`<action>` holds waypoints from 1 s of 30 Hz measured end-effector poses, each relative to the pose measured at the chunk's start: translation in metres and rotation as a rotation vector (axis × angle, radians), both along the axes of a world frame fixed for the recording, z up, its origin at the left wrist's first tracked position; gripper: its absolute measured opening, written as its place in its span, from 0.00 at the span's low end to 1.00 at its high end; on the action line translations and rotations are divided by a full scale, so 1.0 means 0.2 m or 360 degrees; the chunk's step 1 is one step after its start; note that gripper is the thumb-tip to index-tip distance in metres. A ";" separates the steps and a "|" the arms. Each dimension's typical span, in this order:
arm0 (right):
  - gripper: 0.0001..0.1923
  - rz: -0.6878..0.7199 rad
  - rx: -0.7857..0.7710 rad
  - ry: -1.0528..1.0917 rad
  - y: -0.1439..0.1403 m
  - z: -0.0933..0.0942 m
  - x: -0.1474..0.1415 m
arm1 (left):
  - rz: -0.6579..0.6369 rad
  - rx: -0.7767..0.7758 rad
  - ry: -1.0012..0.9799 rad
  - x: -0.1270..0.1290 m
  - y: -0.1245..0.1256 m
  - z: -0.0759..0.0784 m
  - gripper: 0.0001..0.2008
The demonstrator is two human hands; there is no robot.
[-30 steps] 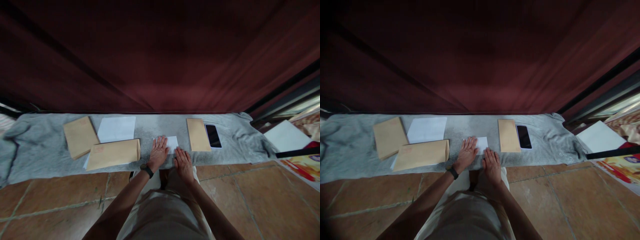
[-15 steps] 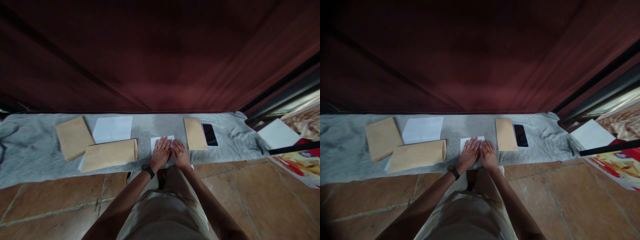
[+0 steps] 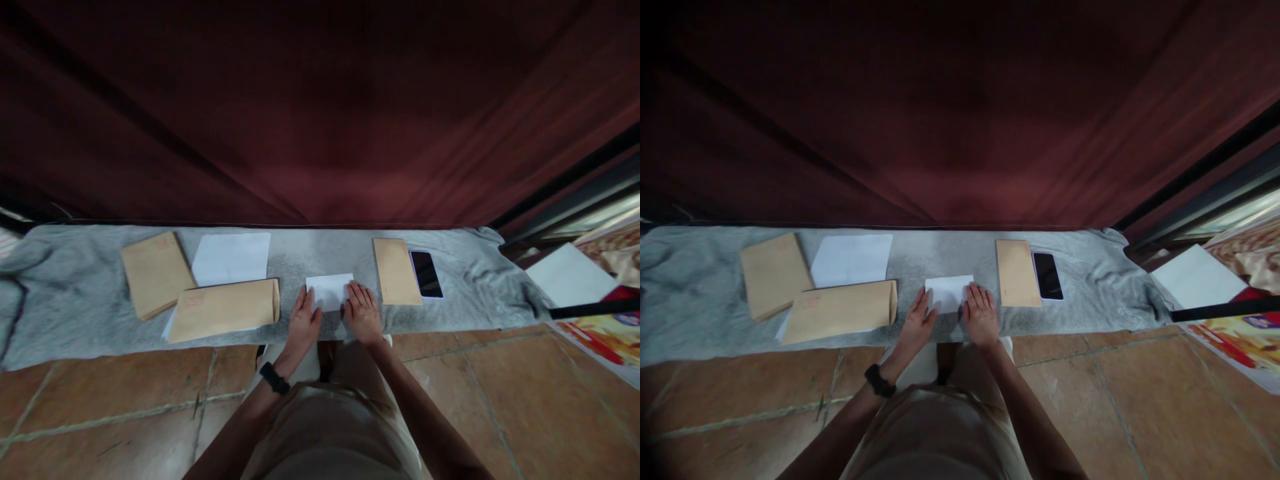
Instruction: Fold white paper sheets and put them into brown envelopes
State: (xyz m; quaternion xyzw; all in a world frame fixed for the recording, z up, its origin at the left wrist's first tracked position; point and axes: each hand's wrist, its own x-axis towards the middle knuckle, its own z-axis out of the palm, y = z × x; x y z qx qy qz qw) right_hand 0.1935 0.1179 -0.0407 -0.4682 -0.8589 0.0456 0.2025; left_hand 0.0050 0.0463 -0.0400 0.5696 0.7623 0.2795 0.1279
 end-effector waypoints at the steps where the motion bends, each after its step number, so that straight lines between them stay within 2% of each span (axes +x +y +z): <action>1: 0.25 -0.0003 0.0005 0.0009 0.00 0.00 0.00 | 0.0045 -0.0026 -0.0076 0.00 0.02 0.00 0.27; 3: 0.25 -0.0003 0.0016 0.0029 0.00 0.01 -0.01 | 0.0137 -0.0106 -0.0155 0.00 0.06 0.02 0.25; 6: 0.24 0.0002 0.0027 0.0045 -0.01 0.01 -0.01 | 0.0168 -0.0106 -0.0017 0.04 0.08 0.07 0.26; 9: 0.24 0.0005 0.0018 0.0044 -0.01 0.01 -0.01 | -0.0029 -0.0018 0.0250 0.12 0.04 0.11 0.28; 11: 0.25 0.0017 0.0004 0.0046 -0.01 0.00 0.00 | -0.0186 -0.0043 0.0367 0.16 0.00 0.12 0.27; 16: 0.24 0.0049 -0.0036 0.0068 0.03 0.02 0.00 | -0.0320 -0.0118 0.0510 0.17 -0.04 0.10 0.25; 22: 0.23 0.0217 -0.0082 -0.0033 0.08 0.06 -0.15 | -0.0357 -0.0116 0.0588 0.14 -0.04 0.08 0.27; 25: 0.23 0.0165 -0.0097 -0.0074 0.09 0.06 -0.17 | -0.0301 -0.0104 0.0612 0.13 -0.05 0.07 0.28; 30: 0.25 0.0017 -0.0082 -0.0056 0.09 0.02 -0.09 | -0.0184 -0.0086 0.0623 0.11 -0.08 0.07 0.30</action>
